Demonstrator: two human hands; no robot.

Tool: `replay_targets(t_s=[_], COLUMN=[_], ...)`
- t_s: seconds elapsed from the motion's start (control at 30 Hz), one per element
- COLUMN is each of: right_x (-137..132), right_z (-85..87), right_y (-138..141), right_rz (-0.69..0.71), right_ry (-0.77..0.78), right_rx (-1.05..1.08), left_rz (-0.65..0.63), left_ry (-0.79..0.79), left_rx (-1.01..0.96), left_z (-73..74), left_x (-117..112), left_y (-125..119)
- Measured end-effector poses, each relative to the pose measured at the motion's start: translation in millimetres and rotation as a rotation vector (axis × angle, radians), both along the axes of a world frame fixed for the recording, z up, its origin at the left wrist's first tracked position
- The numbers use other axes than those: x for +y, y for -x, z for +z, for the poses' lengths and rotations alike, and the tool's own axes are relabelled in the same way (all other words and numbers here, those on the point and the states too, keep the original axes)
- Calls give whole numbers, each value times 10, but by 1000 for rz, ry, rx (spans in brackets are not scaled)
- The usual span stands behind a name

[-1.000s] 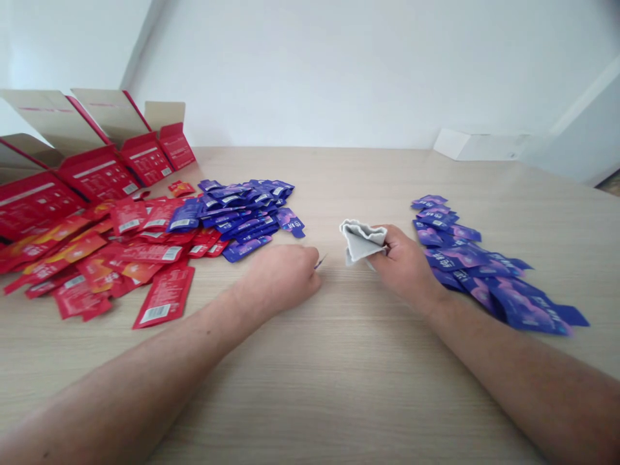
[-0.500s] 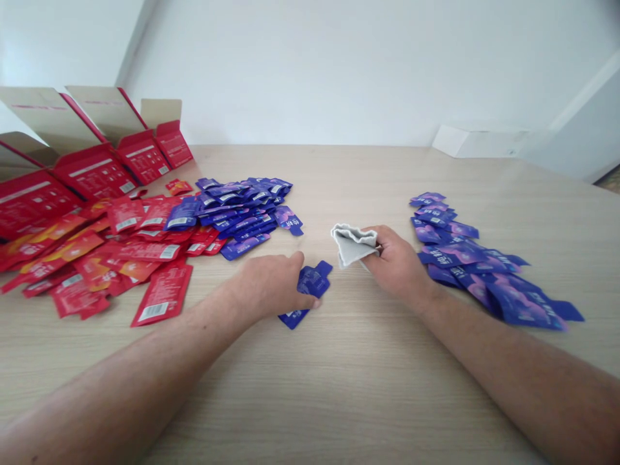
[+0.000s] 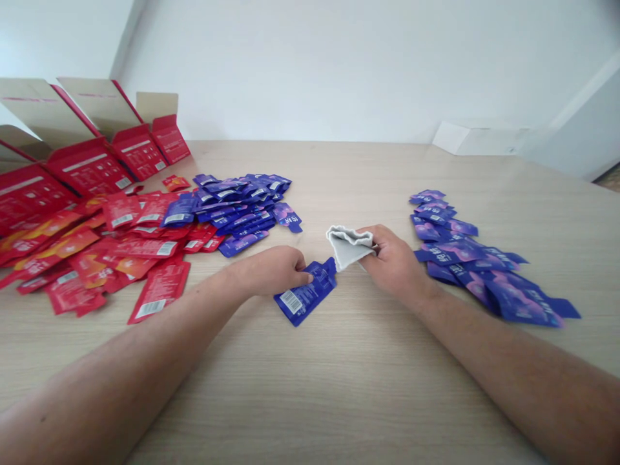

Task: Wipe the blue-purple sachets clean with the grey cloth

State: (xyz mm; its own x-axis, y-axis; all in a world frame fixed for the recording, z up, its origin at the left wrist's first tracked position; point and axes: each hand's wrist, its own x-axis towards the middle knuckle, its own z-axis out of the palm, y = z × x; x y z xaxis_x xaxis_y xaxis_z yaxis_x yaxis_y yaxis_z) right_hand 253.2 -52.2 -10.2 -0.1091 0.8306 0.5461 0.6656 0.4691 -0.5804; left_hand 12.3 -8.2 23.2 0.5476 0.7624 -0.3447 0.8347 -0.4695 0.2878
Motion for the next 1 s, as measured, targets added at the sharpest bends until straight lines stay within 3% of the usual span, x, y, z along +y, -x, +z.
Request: replay_targets(t_s=[0.17,0.5,0.6,0.77,0.93,1.0], right_x=[-1,-100,-153,-214,-172,-211], right_z=[-8,-70,-109,-81,-81,-76], right_y=[2,131,222,283,237,281], right_rz=[41,312,355,584,388,432], right_ry=[-20,-20,-20,-3,19,13], right_rx=[-10,-206,-293,-384,-364,-373], left_rz=[94,216,194,137,177,175], left_ry=[212,369,400,397,384,383], left_rx=[-127,-401,-461,-471,-482,-482], left_z=[-41,-271,-283,-315,-337,-330], left_x=[16,-14,-18,6,8,-1], left_y=[22,-67,-71,-57,-68,-69])
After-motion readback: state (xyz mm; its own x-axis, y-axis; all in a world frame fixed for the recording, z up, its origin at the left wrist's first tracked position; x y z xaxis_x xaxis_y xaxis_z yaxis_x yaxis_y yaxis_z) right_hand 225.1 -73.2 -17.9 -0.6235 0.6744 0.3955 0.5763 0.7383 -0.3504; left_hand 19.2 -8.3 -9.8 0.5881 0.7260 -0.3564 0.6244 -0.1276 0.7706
